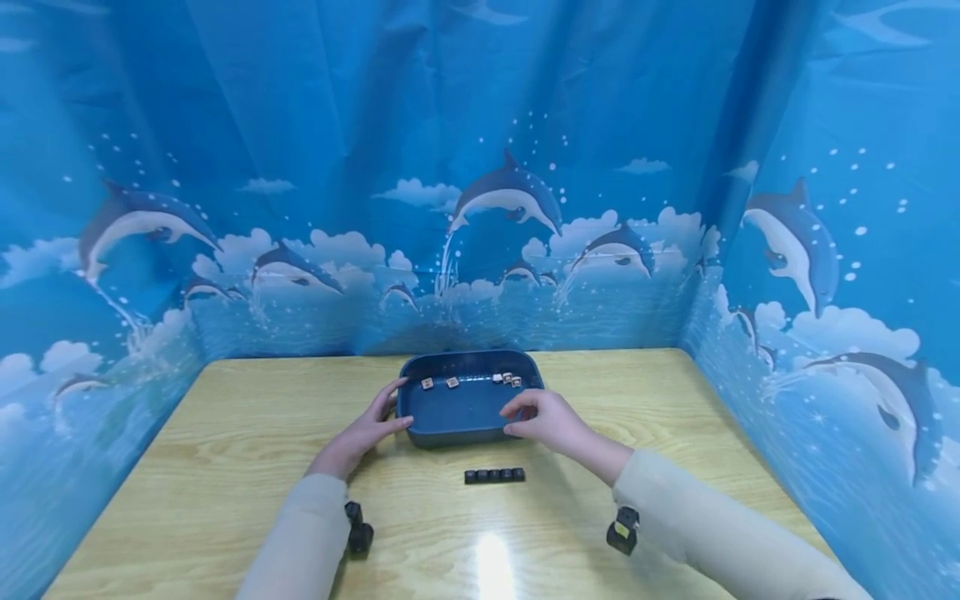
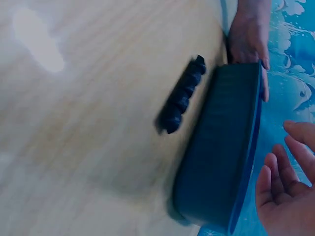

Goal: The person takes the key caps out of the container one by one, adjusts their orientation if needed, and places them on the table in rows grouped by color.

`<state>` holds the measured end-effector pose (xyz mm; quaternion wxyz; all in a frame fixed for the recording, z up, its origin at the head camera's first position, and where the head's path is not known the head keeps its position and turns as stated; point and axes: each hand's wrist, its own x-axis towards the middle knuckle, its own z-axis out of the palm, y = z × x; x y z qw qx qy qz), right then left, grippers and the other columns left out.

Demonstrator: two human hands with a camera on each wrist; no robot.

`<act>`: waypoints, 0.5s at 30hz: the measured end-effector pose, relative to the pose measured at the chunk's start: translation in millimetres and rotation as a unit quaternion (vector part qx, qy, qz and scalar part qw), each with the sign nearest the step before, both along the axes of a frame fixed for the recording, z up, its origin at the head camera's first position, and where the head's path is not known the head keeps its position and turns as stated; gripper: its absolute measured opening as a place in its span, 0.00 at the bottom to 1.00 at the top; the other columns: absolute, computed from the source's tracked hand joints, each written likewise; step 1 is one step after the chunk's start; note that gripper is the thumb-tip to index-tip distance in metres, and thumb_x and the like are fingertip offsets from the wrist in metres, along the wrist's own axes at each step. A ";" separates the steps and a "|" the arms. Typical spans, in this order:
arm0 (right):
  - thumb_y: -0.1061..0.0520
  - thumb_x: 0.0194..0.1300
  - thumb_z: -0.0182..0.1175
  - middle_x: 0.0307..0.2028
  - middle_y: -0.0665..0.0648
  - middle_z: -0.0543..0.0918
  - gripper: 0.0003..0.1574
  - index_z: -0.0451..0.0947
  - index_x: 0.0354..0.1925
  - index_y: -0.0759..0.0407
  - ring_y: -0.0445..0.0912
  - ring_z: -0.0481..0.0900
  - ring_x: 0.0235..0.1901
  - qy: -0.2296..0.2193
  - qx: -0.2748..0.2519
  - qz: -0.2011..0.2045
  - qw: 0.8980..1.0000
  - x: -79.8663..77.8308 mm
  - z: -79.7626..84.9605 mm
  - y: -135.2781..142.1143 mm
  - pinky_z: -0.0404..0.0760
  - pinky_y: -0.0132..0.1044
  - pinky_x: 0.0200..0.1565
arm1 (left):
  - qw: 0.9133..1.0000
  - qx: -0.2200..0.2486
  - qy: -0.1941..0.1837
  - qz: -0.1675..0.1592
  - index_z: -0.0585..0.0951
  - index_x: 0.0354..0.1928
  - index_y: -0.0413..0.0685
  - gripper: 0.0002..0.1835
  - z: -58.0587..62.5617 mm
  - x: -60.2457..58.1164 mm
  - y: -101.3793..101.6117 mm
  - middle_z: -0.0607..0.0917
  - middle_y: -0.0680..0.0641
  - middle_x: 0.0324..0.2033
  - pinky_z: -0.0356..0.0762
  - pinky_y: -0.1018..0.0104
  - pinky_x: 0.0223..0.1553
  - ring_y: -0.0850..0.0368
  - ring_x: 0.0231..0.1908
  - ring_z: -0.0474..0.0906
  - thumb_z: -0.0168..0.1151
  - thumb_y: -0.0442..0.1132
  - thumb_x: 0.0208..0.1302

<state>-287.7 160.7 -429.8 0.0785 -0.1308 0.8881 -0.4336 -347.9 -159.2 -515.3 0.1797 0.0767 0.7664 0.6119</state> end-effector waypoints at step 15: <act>0.63 0.60 0.68 0.47 0.56 0.84 0.17 0.84 0.49 0.60 0.45 0.80 0.39 -0.015 0.001 0.142 0.990 -45.4 14.8 -21.0 0.81 0.39 0.41 | 1.000 0.004 -0.005 0.006 0.52 0.76 0.63 0.44 0.6 0.8 0.2 0.47 0.33 0.74 0.36 0.33 0.67 0.34 0.73 0.38 0.66 0.45 0.65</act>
